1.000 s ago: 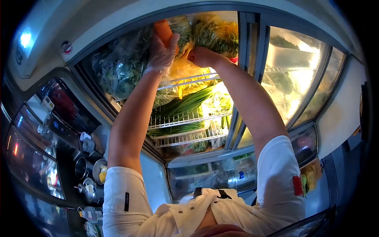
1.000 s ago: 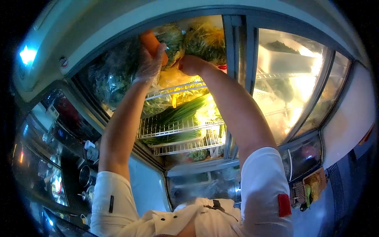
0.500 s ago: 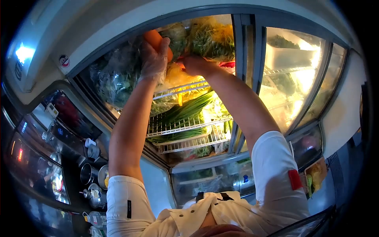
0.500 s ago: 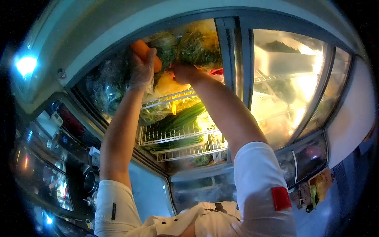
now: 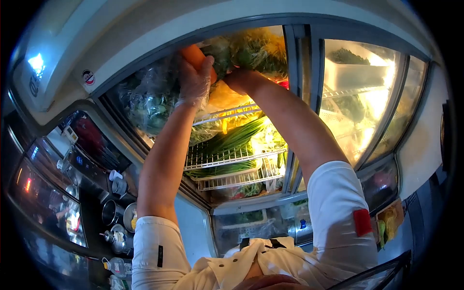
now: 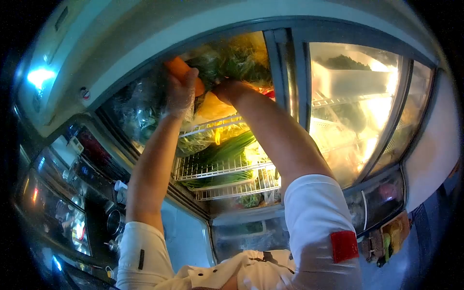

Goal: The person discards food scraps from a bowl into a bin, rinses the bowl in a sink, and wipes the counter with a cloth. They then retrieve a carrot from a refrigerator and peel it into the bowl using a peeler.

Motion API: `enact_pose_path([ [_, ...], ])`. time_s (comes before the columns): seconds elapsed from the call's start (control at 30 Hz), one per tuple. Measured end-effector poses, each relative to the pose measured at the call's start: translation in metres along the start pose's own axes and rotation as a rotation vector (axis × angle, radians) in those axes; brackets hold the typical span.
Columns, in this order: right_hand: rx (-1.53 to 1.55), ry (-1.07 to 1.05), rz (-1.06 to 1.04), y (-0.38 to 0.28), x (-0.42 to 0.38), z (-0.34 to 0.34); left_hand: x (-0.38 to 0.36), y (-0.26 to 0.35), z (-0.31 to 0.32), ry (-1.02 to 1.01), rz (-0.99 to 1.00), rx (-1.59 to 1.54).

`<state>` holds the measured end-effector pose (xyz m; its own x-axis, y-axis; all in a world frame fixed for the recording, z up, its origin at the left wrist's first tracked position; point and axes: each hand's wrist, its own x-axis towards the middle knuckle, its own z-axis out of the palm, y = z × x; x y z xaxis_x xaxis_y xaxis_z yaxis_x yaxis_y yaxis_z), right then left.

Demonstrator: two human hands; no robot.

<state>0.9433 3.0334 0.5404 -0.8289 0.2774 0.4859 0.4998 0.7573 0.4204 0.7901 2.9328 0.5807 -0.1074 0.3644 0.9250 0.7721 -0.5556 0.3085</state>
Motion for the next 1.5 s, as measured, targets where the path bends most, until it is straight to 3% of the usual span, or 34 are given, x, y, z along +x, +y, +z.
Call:
enact_pose_path([
  [0.03, -0.005, 0.004, -0.005, -0.001, 0.002, 0.001, -0.002, -0.001, 0.001, 0.008, 0.003, 0.002],
  [0.1, 0.143, -0.156, 0.225, -0.005, 0.006, 0.002, -0.007, 0.002, 0.003, 0.049, 0.032, 0.071],
  [0.2, 0.301, -0.179, 0.297, -0.002, 0.006, 0.004, -0.009, 0.011, 0.001, 0.044, 0.147, 0.016],
  [0.23, 0.298, -0.18, 0.298, 0.0, 0.004, 0.007, -0.011, 0.012, 0.0, 0.045, 0.146, 0.014],
  [0.3, 0.186, -0.177, 0.214, 0.003, -0.001, 0.004, -0.014, 0.017, -0.004, -0.167, -0.079, -0.132],
  [0.4, 0.175, -0.05, 0.096, 0.001, -0.017, -0.019, -0.022, 0.03, -0.003, -0.124, -0.005, -0.164],
  [0.53, 0.14, -0.092, 0.204, -0.017, -0.048, -0.048, -0.018, 0.007, 0.01, -0.107, 0.076, -0.132],
  [0.63, 0.428, 0.296, 0.359, -0.034, -0.084, -0.041, -0.014, 0.029, 0.009, -0.158, 0.08, -0.043],
  [0.7, 0.469, 0.36, 0.401, -0.059, -0.12, -0.063, -0.014, 0.06, 0.006, -0.306, 0.037, 0.078],
  [0.77, 0.507, 0.425, 0.442, -0.085, -0.154, -0.087, -0.016, 0.064, 0.021, -0.324, 0.075, 0.164],
  [0.83, 0.65, 0.856, 0.419, -0.102, -0.182, -0.098, -0.02, 0.06, 0.04, -0.34, 0.113, 0.249],
  [0.9, 0.751, 0.99, 0.453, -0.113, -0.207, -0.111, -0.028, 0.054, 0.06, -0.299, 0.263, 0.632],
  [0.93, 0.818, 1.088, 0.442, -0.116, -0.219, -0.113, -0.033, 0.052, 0.067, -0.304, 0.271, 0.622],
  [1.0, 1.047, 1.199, 0.418, -0.114, -0.249, -0.119, -0.042, 0.051, 0.073, -0.301, 0.393, 0.893],
  [1.03, 1.075, 1.225, 0.457, -0.114, -0.267, -0.126, -0.042, 0.084, 0.065, -0.389, 0.292, 0.917],
  [1.07, 1.104, 1.249, 0.49, -0.113, -0.284, -0.136, -0.048, 0.077, 0.076, -0.388, 0.302, 0.91],
  [1.13, 1.215, 1.224, 0.523, -0.109, -0.321, -0.147, -0.063, 0.052, 0.1, -0.557, -0.085, 0.118],
  [1.17, 1.199, 1.169, 0.589, -0.107, -0.339, -0.143, -0.069, 0.156, 0.058, -0.548, 0.543, 0.843],
  [1.2, 1.194, 1.174, 0.593, -0.107, -0.352, -0.135, -0.078, 0.16, 0.065, -0.549, 0.55, 0.839],
  [1.27, 1.484, 1.117, 0.619, -0.113, -0.374, -0.121, -0.098, 0.155, 0.079, -0.536, 0.935, 0.458],
  [1.33, 1.482, 1.038, 0.742, -0.129, -0.396, -0.119, -0.111, 0.152, 0.088, -0.593, 0.963, 0.466],
  [1.37, 1.621, 1.064, 0.804, -0.136, -0.406, -0.112, -0.113, 0.15, 0.092, -0.647, 0.995, 0.486],
  [1.47, 1.829, 1.097, 0.895, -0.164, -0.42, -0.1, -0.119, 0.151, 0.103, -0.647, 1.009, 0.585],
  [1.5, 1.89, 1.088, 0.998, -0.173, -0.423, -0.096, -0.121, 0.156, 0.105, -0.539, 1.102, 0.603],
])
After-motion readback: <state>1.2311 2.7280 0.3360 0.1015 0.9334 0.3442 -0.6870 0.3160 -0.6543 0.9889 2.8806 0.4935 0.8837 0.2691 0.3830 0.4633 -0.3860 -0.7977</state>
